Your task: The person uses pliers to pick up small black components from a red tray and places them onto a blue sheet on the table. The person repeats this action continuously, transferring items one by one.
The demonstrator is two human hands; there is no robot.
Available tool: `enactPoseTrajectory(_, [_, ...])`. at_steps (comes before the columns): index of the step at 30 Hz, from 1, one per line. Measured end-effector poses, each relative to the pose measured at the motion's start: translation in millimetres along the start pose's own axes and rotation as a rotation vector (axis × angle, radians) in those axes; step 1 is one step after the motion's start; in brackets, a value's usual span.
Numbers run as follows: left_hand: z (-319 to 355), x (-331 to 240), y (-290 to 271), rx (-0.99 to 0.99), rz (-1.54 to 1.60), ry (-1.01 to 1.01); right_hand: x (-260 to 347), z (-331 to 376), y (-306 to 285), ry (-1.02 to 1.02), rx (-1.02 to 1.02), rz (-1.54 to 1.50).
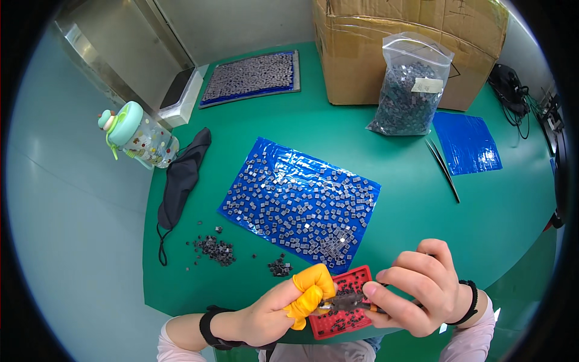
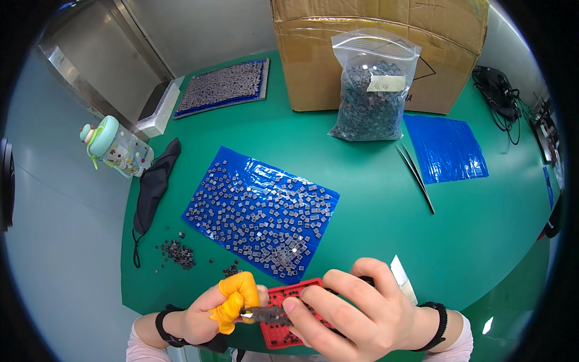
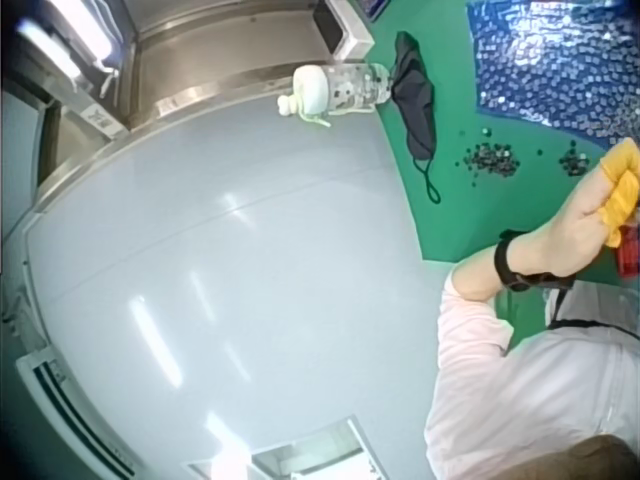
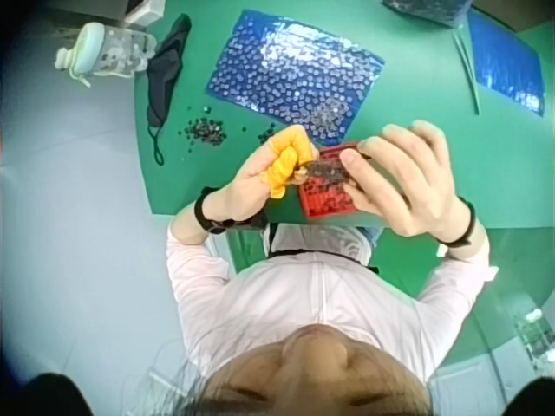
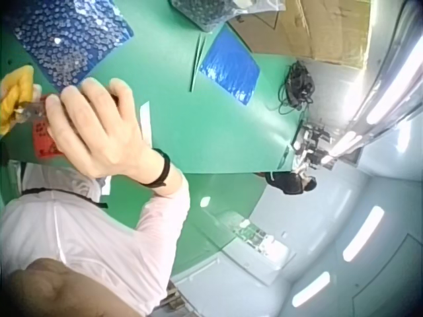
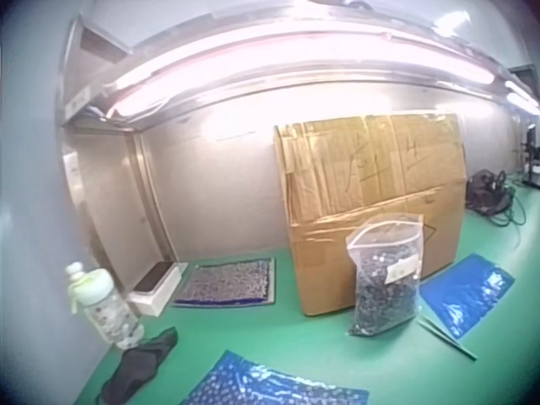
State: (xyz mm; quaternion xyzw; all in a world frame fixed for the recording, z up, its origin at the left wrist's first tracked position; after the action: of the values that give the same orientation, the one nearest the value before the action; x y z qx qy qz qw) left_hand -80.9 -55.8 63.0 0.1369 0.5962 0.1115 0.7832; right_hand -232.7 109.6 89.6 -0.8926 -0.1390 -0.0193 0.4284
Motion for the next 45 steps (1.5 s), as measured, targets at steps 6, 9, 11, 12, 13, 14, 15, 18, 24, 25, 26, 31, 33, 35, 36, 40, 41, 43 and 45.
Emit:
enactPoseTrajectory(6, [-4.9, -2.9, -2.9, -0.152, -0.051, 0.249, -5.0, 2.4, -7.7, 0.099, 0.011, -0.086])
enactPoseTrajectory(9, [-6.3, -2.2, 0.1, -0.233, -0.049, 0.355, -4.2, 1.5, -6.8, 0.109, 0.005, -0.084])
enactPoseTrajectory(11, [-6.7, -1.5, -0.6, -0.284, -0.103, 0.411, -5.1, 1.2, -4.9, 0.118, 0.013, -0.088])
enactPoseTrajectory(12, [-6.2, -1.0, -1.1, -0.312, -0.114, 0.433, -5.1, 1.5, -3.8, 0.116, 0.013, -0.093])
enactPoseTrajectory(13, [-5.9, -0.6, -1.5, -0.34, -0.124, 0.456, -5.1, 1.8, -2.9, 0.113, 0.013, -0.098])
enactPoseTrajectory(14, [-5.9, -0.4, -1.5, -0.368, -0.135, 0.479, -5.1, 2.1, -2.1, 0.111, 0.013, -0.103])
enactPoseTrajectory(15, [-7.1, -4.9, 5.0, -0.467, -0.044, 0.417, -5.3, 2.1, -2.2, 0.115, 0.017, -0.106])
enactPoseTrajectory(18, [-5.8, -4.1, 4.7, -0.471, -0.069, 0.403, -5.8, 2.0, -2.9, 0.124, 0.025, -0.118])
enactPoseTrajectory(24, [-6.3, 0.5, 7.9, -0.513, -0.023, 0.422, -6.8, 2.7, -2.1, 0.124, 0.014, -0.149])
enactPoseTrajectory(25, [-5.2, 2.8, 5.5, -0.455, -0.023, 0.436, -7.0, 2.9, -2.5, 0.122, 0.015, -0.151])
enactPoseTrajectory(26, [-3.0, 6.7, 0.0, -0.397, -0.022, 0.45, -7.2, 3.2, -2.7, 0.121, 0.015, -0.153])
enactPoseTrajectory(31, [0.2, 7.1, -2.7, -0.314, 0.03, 0.368, -6.3, 2.2, -3.2, 0.12, 0.007, -0.131])
enactPoseTrajectory(33, [-0.6, 7.0, -1.7, -0.305, 0.009, 0.374, -6.0, 1.6, -2.5, 0.111, 0.008, -0.12])
enactPoseTrajectory(35, [-1.1, 10.3, -4.0, -0.259, 0.106, 0.367, -5.9, 1.1, -1.0, 0.095, 0.014, -0.108])
enactPoseTrajectory(36, [-1.5, 11.2, -4.5, -0.231, 0.155, 0.365, -4.6, 0.9, -1.9, 0.088, 0.022, -0.095])
enactPoseTrajectory(40, [-3.0, 7.4, -6.5, -0.193, 0.031, 0.259, -3.7, 0.9, -1.7, 0.092, 0.012, -0.072])
enactPoseTrajectory(41, [-4.2, 3.5, -2.0, -0.236, 0.096, 0.238, -4.8, 1.1, -1.0, 0.1, -0.002, -0.072])
enactPoseTrajectory(43, [-7.8, 2.5, 2.1, -0.269, 0.14, 0.301, -5.9, 1.0, -1.0, 0.127, -0.001, -0.077])
enactPoseTrajectory(45, [-11.0, 6.3, 2.0, -0.251, 0.102, 0.468, -6.8, 1.4, -0.9, 0.144, 0.001, -0.092])
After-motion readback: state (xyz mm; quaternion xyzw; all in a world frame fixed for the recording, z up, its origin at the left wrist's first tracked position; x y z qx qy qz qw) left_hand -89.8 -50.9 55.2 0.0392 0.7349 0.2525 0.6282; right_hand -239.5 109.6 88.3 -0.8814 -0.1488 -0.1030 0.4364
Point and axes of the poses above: each hand's wrist, its own z-axis away from the middle knuckle, its own y-axis out of the palm, x = y × z, the point moved 1 cm from there along -z, towards the middle knuckle, and after that the axes turned 7 degrees about -z, right-handed, at the moved point
